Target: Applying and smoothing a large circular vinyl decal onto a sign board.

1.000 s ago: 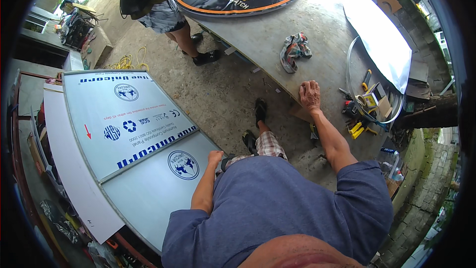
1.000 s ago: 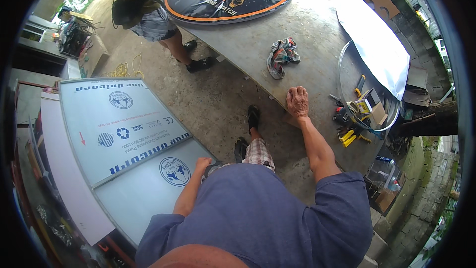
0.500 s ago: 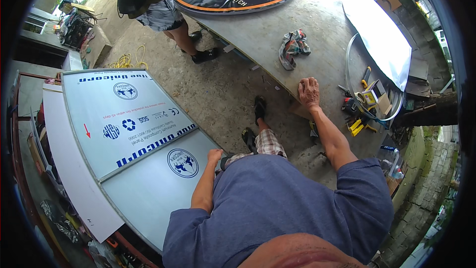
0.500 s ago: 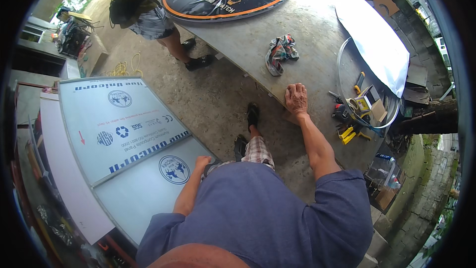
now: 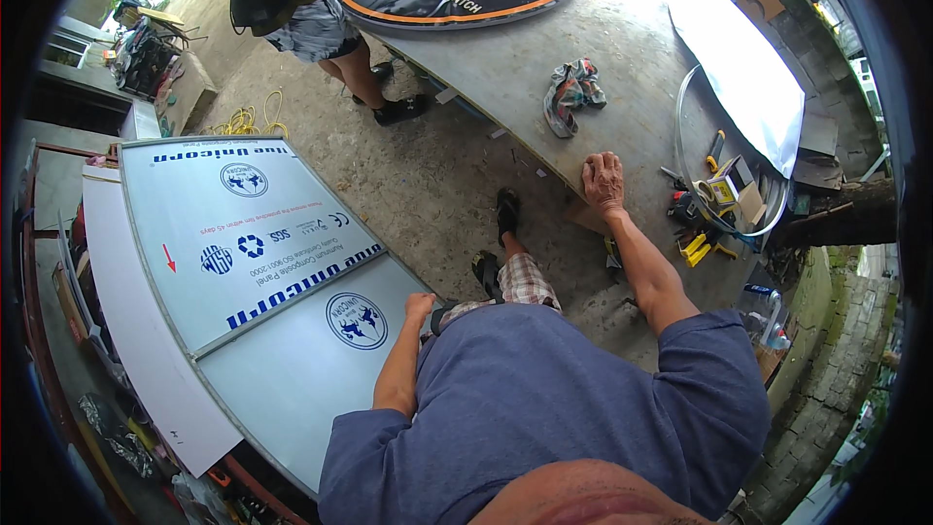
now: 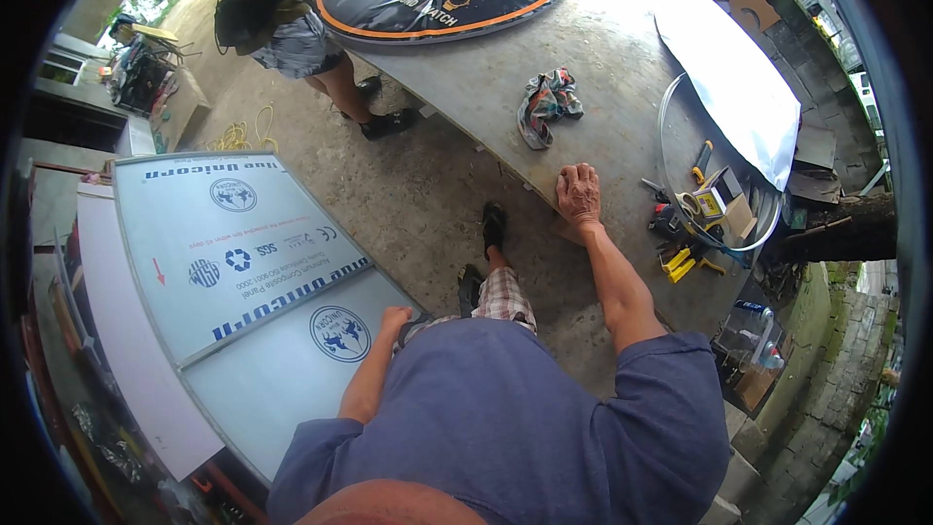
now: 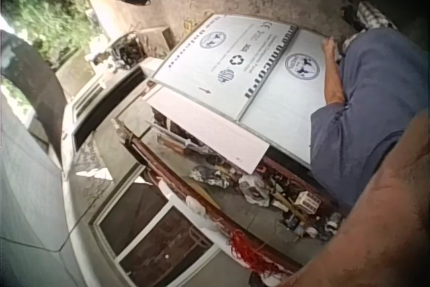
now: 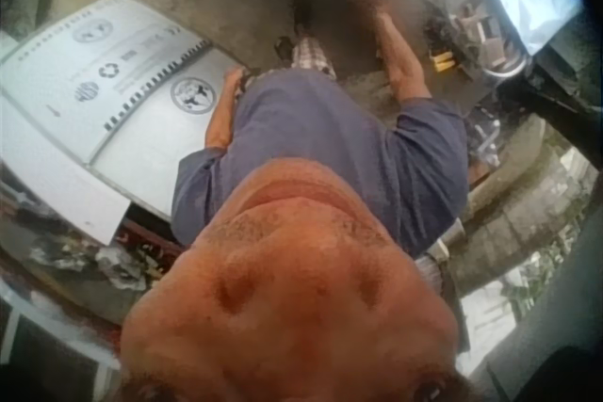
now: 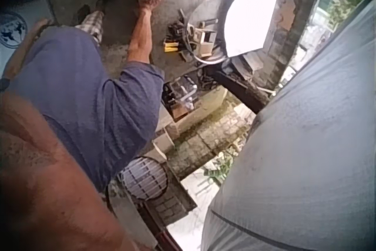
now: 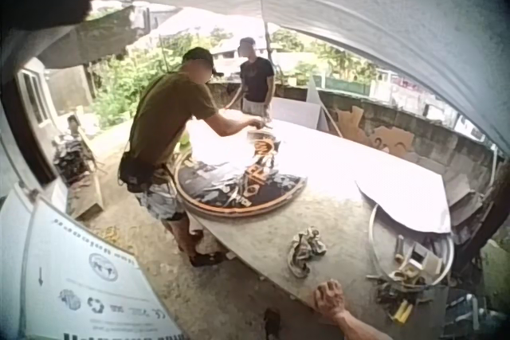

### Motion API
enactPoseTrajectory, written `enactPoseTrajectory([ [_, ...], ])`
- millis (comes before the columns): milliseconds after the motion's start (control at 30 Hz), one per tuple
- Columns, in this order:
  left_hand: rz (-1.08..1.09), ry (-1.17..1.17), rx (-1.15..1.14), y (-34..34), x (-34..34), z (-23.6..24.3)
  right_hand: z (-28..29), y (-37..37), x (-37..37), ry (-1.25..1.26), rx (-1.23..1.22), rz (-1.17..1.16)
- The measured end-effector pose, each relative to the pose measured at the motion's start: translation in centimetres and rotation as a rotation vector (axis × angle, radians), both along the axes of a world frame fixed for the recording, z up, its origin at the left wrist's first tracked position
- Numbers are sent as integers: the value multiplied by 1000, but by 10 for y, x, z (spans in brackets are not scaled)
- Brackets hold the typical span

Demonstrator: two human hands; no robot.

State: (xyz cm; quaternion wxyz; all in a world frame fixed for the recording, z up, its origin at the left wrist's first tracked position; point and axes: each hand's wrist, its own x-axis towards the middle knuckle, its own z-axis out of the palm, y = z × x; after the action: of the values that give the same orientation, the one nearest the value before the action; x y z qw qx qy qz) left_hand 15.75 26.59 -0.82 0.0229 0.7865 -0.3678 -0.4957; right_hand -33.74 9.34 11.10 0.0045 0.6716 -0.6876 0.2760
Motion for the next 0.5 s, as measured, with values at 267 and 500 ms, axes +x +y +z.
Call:
enactPoseTrajectory([
  [267, 12, -19, -5, -1, 0, 0, 2, 1, 2, -1, 5, -3],
  [500, 15, -19, -21, 1, 4, -4, 6, 1, 4, 2, 7, -1],
])
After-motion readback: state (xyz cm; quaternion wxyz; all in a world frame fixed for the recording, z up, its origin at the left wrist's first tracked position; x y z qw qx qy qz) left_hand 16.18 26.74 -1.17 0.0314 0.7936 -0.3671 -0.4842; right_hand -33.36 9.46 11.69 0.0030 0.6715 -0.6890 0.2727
